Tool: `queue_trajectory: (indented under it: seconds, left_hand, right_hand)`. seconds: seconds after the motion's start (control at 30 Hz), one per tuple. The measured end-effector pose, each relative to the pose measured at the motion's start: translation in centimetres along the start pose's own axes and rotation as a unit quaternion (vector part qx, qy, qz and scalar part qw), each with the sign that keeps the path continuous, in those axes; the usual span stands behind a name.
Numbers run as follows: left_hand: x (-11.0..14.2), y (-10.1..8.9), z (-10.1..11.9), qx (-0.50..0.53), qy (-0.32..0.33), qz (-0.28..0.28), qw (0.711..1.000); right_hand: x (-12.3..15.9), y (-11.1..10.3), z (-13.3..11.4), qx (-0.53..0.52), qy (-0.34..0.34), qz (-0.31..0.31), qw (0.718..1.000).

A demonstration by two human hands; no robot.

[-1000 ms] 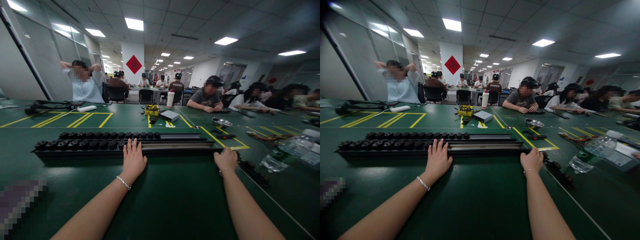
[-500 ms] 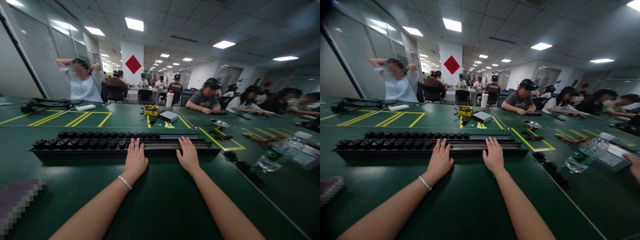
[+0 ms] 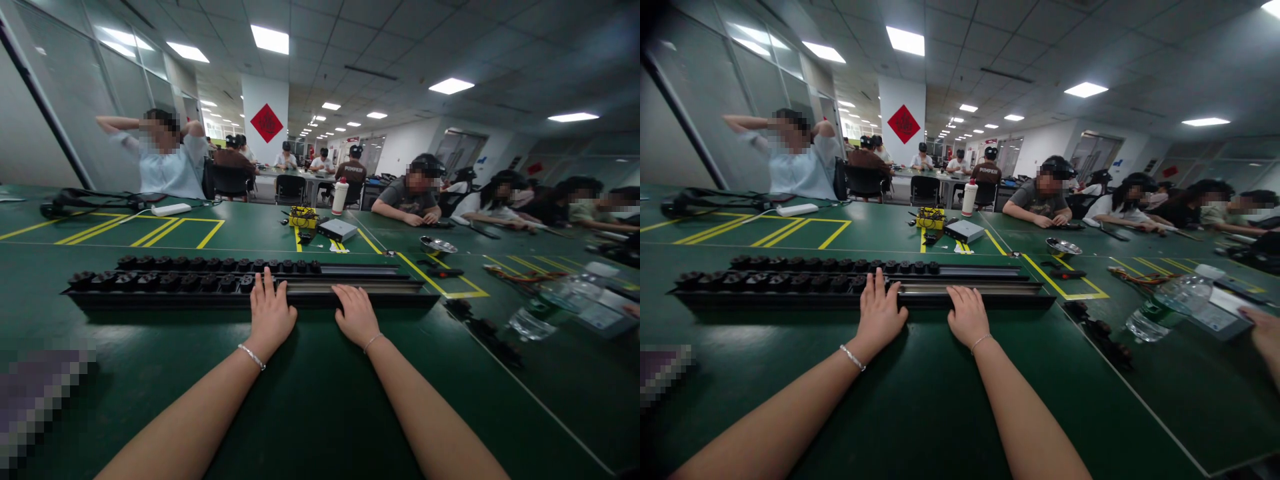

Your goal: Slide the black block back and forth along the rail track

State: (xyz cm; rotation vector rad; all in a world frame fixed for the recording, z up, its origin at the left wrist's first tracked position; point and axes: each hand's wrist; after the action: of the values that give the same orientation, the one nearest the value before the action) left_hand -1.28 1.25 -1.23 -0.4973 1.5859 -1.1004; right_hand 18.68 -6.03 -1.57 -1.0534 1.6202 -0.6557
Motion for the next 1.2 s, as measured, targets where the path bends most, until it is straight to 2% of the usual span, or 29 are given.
queue_trajectory:
  seconds: [0.2, 0.53, 0.97, 1.2]
  left_hand:
    - [-0.08, -0.45, -0.16, -0.025, 0.013, -0.028, 0.999]
    - [-0.3, -0.64, -0.23, -0.039, 0.026, -0.034, 0.998]
    - [-0.16, -0.29, -0.23, -0.015, 0.048, -0.024, 0.998]
    - [-0.19, 0.29, -0.31, 0.003, 0.072, 0.0, 0.997]
  right_hand:
    - [0.39, -0.49, 0.88, 0.008, -0.007, -0.008, 1.0]
    - [0.29, -0.56, 0.87, -0.005, -0.002, -0.01, 1.0]
    - [0.24, -0.63, 0.77, -0.011, 0.001, -0.015, 1.0]
    - [0.26, -0.52, 0.75, -0.011, -0.007, -0.004, 1.0]
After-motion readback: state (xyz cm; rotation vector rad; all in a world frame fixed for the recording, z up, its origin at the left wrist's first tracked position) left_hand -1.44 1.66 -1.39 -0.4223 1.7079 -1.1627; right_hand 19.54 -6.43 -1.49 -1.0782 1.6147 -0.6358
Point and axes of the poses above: each hand's wrist, its own x-axis away from the middle knuckle, its own y-axis out of the palm, z = x × y, and after that the axes turned 13 degrees about -x, right-handed
